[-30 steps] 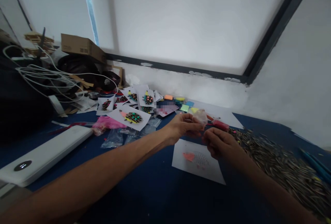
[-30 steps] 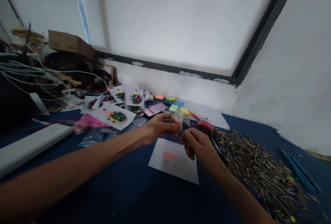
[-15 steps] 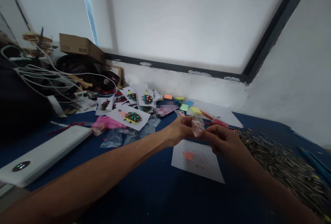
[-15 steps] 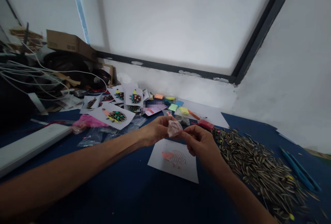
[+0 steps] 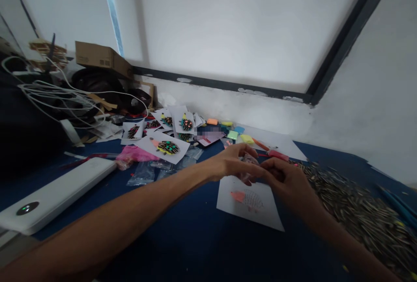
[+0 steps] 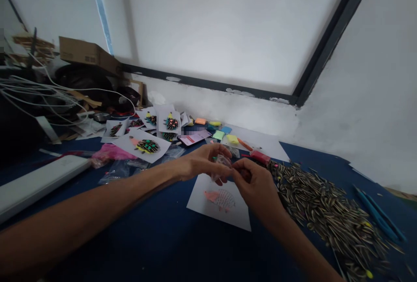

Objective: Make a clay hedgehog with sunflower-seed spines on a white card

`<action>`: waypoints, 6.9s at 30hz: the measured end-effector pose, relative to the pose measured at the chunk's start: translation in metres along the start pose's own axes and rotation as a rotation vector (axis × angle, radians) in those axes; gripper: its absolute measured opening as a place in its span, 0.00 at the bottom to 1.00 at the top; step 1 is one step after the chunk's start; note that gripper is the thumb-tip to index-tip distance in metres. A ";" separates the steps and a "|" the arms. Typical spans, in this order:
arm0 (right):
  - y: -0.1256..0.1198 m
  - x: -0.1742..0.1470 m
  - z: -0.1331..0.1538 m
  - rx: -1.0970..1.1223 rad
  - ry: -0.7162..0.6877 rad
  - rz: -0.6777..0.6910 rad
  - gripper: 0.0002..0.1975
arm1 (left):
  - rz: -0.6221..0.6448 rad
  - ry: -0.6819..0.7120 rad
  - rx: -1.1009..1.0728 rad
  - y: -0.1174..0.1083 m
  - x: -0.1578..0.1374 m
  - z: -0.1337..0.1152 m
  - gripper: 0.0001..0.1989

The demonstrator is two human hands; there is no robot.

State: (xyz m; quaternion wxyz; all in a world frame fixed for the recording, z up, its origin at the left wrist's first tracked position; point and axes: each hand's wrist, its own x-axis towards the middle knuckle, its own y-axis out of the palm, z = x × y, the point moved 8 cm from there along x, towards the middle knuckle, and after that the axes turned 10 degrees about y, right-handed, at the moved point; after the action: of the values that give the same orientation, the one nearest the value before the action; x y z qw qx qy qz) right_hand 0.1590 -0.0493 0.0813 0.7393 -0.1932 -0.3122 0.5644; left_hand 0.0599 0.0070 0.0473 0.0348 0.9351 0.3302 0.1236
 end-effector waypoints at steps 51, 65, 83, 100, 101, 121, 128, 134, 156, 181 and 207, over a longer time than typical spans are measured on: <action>0.019 -0.007 -0.002 0.237 0.003 0.192 0.16 | -0.009 0.079 -0.168 0.005 0.005 0.005 0.17; 0.020 0.001 -0.013 0.213 0.065 0.213 0.16 | -0.098 0.031 0.079 0.000 0.004 0.003 0.17; 0.003 -0.005 -0.005 -0.159 -0.049 -0.118 0.02 | -0.034 0.199 0.140 0.006 0.008 0.011 0.10; 0.013 0.007 -0.027 0.299 0.210 0.185 0.15 | -0.213 -0.006 -0.308 -0.008 0.003 0.019 0.06; 0.012 0.008 -0.027 0.263 0.213 0.175 0.15 | -0.215 -0.007 -0.328 -0.008 0.003 0.019 0.07; -0.002 0.002 -0.006 -0.051 -0.036 -0.071 0.07 | 0.007 0.007 -0.143 0.001 0.002 0.007 0.07; 0.005 0.003 -0.001 -0.005 -0.111 0.103 0.11 | 0.020 0.118 0.081 -0.008 0.005 -0.005 0.06; 0.011 0.002 -0.003 0.017 -0.080 0.177 0.13 | 0.057 0.188 0.261 -0.008 0.007 -0.017 0.05; 0.009 -0.002 0.001 -0.131 -0.229 0.153 0.08 | 0.038 0.145 0.019 0.005 0.005 -0.006 0.10; 0.007 -0.002 0.006 -0.012 -0.094 0.179 0.14 | -0.082 0.096 0.262 -0.012 0.008 -0.001 0.17; 0.002 0.001 -0.006 0.048 0.041 0.026 0.12 | -0.106 -0.040 0.382 -0.014 0.008 0.015 0.29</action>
State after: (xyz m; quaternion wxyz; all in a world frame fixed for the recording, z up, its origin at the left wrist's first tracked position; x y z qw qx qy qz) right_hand 0.1618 -0.0471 0.0754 0.7426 -0.1911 -0.2806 0.5773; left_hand 0.0612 0.0235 0.0329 -0.1302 0.9084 0.3956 0.0382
